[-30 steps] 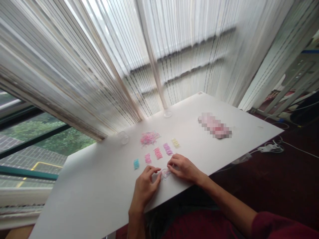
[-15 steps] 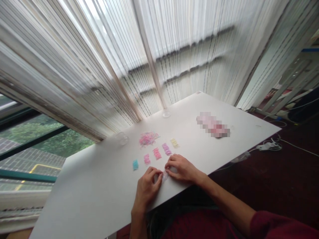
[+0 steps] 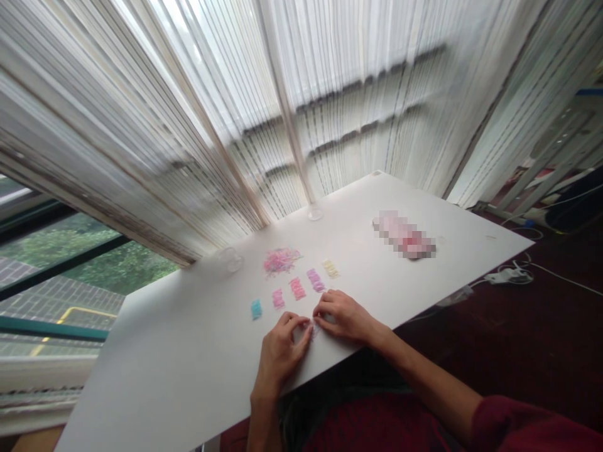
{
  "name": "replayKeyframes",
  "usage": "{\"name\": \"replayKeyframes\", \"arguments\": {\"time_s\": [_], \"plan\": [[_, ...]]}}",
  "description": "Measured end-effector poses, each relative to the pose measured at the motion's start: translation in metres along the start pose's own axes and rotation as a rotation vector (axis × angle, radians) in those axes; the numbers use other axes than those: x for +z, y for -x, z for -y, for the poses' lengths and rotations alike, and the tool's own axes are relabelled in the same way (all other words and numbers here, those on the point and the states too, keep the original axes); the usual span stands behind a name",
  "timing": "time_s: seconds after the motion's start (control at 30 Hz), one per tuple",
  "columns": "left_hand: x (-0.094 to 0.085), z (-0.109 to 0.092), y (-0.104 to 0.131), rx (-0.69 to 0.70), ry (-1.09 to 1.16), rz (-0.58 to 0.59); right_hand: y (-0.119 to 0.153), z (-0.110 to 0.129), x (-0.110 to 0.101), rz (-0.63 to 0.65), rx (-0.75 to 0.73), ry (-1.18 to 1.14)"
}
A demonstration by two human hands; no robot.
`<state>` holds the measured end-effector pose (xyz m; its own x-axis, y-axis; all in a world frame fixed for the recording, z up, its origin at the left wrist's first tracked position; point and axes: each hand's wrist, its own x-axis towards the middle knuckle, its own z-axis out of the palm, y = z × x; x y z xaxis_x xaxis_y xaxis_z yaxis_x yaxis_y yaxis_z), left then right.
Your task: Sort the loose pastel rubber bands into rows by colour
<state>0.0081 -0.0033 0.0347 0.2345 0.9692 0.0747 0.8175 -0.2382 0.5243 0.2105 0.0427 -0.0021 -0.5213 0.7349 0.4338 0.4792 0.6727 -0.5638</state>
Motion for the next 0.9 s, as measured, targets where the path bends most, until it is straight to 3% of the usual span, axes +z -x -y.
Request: {"name": "replayKeyframes", "arguments": {"time_s": [0.5, 0.9], "plan": [[-0.001, 0.010, -0.003, 0.083, 0.237, -0.051, -0.001, 0.000, 0.000, -0.026, -0.029, -0.016], [0.007, 0.012, -0.006, 0.094, 0.263, -0.059, 0.001, 0.001, -0.004, -0.049, -0.075, -0.115]]}}
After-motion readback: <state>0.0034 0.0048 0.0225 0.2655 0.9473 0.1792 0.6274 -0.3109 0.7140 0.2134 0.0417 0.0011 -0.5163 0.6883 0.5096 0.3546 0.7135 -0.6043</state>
